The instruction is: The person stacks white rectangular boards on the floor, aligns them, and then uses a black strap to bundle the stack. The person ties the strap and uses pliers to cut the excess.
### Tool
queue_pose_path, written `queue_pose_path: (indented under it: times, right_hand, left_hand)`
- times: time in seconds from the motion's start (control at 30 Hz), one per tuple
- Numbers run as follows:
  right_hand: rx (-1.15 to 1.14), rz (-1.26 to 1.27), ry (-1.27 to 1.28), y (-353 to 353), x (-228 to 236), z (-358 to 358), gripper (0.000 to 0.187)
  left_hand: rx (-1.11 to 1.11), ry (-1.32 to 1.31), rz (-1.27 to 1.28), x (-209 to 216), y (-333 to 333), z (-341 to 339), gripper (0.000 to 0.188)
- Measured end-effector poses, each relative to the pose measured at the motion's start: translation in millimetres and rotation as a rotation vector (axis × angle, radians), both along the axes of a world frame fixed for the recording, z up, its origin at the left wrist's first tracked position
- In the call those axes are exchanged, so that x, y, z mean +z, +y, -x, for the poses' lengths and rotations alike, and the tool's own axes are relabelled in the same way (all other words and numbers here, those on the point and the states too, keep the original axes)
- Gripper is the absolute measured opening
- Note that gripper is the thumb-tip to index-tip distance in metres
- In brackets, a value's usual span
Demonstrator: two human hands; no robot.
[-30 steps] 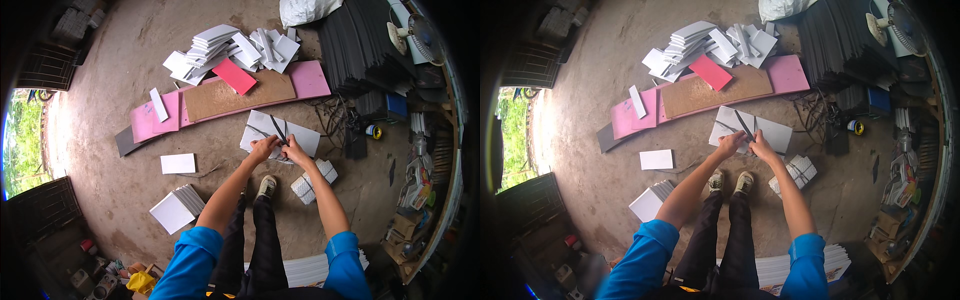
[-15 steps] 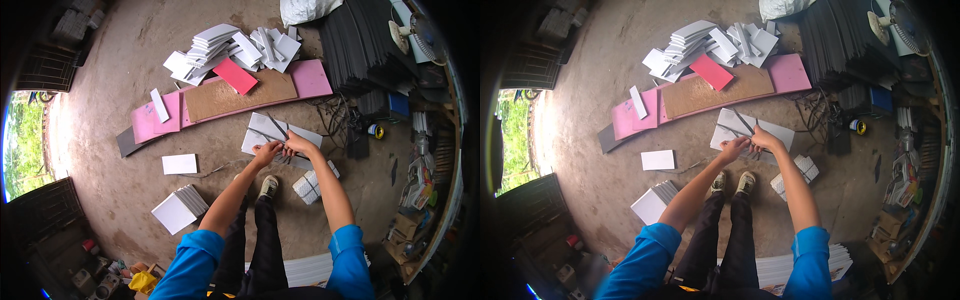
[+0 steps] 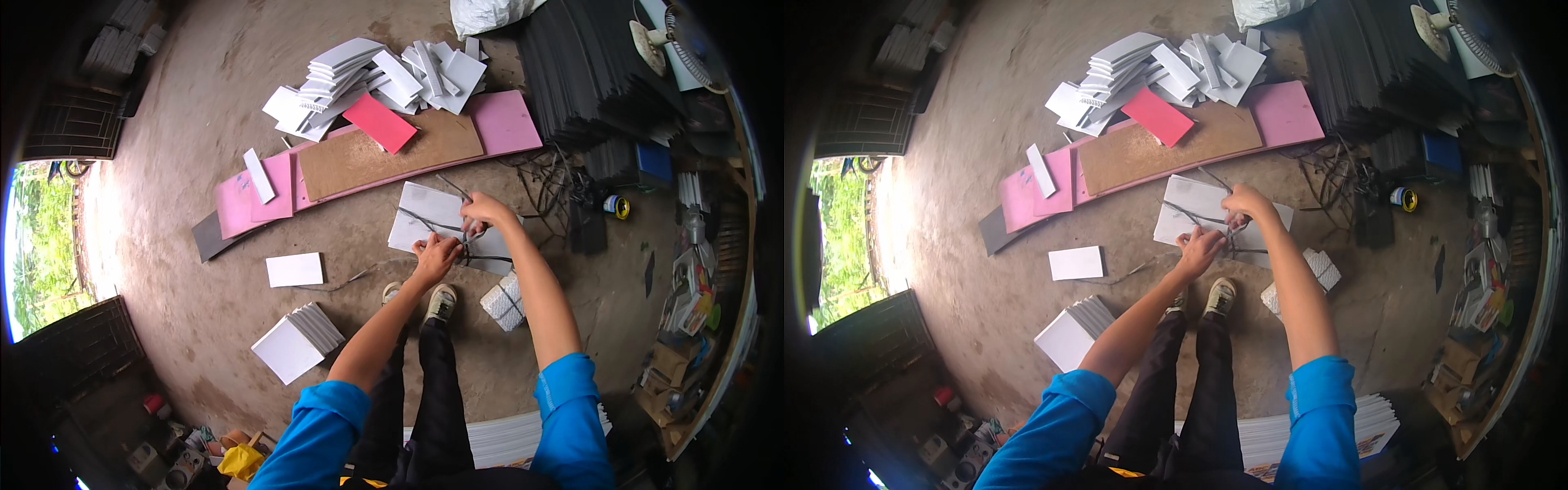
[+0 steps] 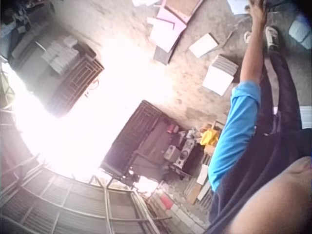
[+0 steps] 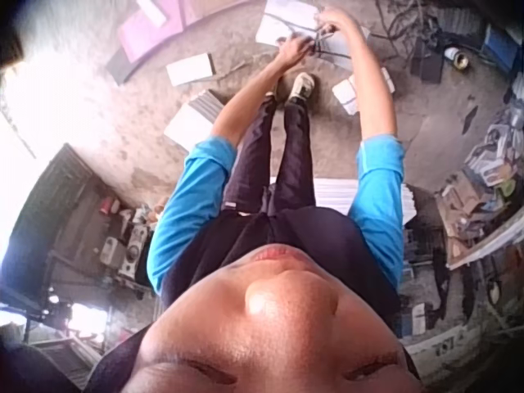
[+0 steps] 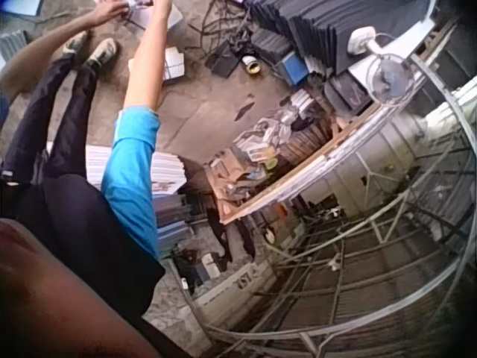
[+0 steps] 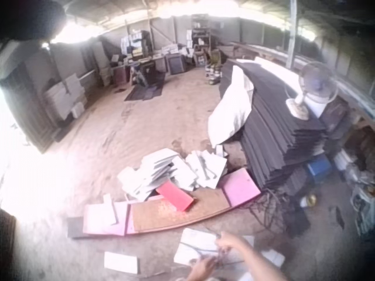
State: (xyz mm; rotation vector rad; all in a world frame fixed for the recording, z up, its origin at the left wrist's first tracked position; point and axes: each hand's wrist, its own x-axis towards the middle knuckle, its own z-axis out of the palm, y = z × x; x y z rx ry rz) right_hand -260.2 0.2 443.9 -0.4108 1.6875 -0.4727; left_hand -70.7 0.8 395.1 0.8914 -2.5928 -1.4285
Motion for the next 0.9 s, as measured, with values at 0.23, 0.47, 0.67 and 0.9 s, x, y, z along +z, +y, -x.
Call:
queue_pose_path:
  times: [0.23,0.47,0.67,0.9]
  right_hand:
    - [-0.517,0.501,0.472,32,-5,11,0.028]
    - [0.125,0.746,0.853,96,-22,-62,0.026]
    - [0.433,0.879,1.158,95,-11,-52,0.012]
    - [0.135,0.82,0.969,86,-16,-58,0.013]
  left_hand:
    - [0.229,0.087,0.014,-5,24,4,0.019]
    - [0.185,-0.054,-0.021,2,13,9,0.019]
    - [0.135,-0.27,-0.063,17,-4,16,0.032]
    - [0.281,-0.034,-0.339,20,-20,16,0.023]
